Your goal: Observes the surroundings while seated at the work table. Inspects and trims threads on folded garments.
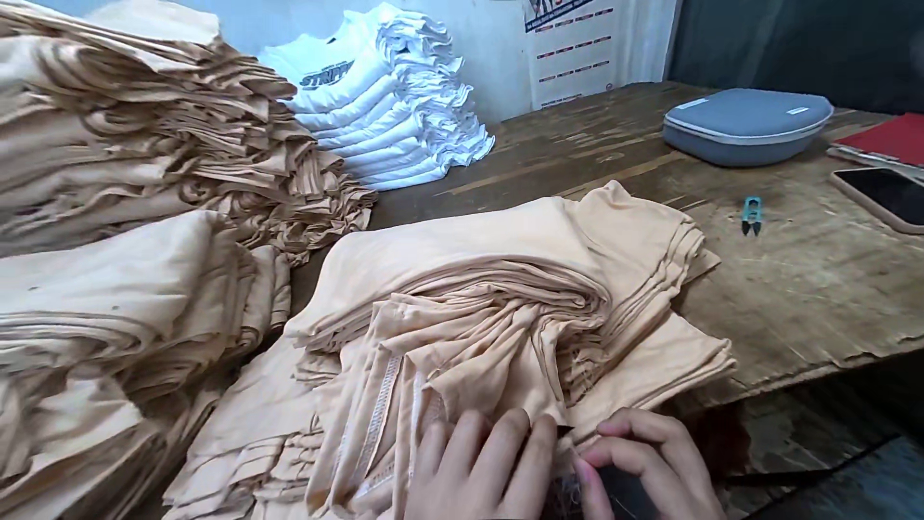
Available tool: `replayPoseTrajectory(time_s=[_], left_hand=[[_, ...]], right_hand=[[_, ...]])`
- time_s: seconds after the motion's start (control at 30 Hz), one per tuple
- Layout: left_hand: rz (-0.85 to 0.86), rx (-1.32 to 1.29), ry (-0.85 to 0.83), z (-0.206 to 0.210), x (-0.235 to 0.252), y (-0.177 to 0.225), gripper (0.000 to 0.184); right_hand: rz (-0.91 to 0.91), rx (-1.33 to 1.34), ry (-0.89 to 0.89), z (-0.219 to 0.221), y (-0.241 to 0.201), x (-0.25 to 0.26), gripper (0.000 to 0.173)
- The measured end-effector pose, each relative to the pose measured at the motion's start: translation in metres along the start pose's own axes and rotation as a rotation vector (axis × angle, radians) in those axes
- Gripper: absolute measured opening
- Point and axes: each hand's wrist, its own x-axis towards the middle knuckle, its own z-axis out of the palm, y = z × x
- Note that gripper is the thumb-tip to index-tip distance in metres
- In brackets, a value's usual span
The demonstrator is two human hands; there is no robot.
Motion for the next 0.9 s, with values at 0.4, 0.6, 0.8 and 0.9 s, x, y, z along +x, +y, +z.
replayPoseTrajectory(time_s=[0.4, 0.6, 0.8, 0.9], left_hand=[[-0.288, -0.578, -0.091, -0.015, 0.013, -0.032, 0.021], [-0.561, -0.612, -0.150, -0.012, 0.035, -0.039, 0.010], [-0.384, -0.602, -0.122, -0.007, 0.015, -0.030, 0.026], [-0.185, -0.429, 0.007, -0.010, -0.003, -0.021, 0.033]], right_hand=[[0.065, 0.557, 0.058, 0.047, 0.003, 0.031, 0.013], [0.056, 0.567, -0.126, 0.045, 0.012, 0.045, 0.047], [-0.249, 0.095, 0.029, 0.008, 0.012, 0.010, 0.012], [-0.203, 0.072, 0.011, -0.016, 0.006, 0.000, 0.008]])
